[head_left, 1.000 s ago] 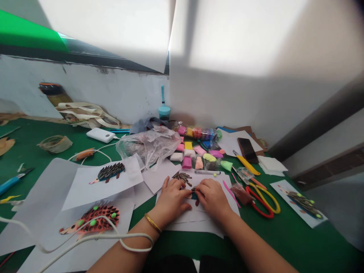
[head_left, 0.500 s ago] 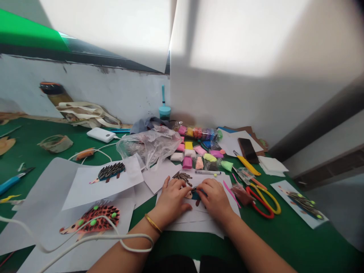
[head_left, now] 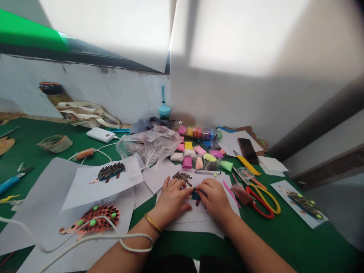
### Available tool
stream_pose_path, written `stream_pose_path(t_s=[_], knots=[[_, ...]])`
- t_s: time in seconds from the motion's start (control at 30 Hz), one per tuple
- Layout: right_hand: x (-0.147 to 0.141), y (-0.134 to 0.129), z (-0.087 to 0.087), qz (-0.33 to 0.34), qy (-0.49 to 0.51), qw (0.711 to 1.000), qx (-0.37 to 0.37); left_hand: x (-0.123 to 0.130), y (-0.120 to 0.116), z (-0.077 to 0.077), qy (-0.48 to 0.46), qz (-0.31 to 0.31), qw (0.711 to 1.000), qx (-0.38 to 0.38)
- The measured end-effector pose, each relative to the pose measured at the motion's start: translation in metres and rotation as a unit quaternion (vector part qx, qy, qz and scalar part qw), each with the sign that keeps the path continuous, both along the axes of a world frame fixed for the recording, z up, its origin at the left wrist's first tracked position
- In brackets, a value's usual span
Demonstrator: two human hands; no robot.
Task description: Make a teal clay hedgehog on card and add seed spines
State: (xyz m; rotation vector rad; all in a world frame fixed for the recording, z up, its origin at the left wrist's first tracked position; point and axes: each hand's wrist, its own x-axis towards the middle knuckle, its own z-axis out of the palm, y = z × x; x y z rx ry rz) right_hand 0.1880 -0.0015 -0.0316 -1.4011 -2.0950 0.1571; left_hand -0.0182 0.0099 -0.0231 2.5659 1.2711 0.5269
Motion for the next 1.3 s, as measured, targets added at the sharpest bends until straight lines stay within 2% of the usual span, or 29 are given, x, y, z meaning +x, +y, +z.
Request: stream_pose_path(t_s=[0.3, 0.57, 0.87, 1.3], knots=[[0.000, 0.000, -0.001, -0.003, -0.001, 1.000, -0.002, 0.000, -0.002, 0.006, -0.028, -0.005, 1.000, 0.008], [0.003, -0.004, 0.001, 0.004, 0.001, 1.000, 0.018, 0.000, -0.003, 0.003, -0.025, -0.011, 1.000, 0.007], [0.013, -0.020, -0.010, 0.026, -0.011, 0.999, 0.040, 0.000, -0.002, 0.003, -0.017, -0.011, 1.000, 0.005], [0.009, -0.019, -0.013, 0.023, -0.034, 0.999, 0.035, 0.001, -0.002, 0.002, -0.010, -0.017, 1.000, 0.014]])
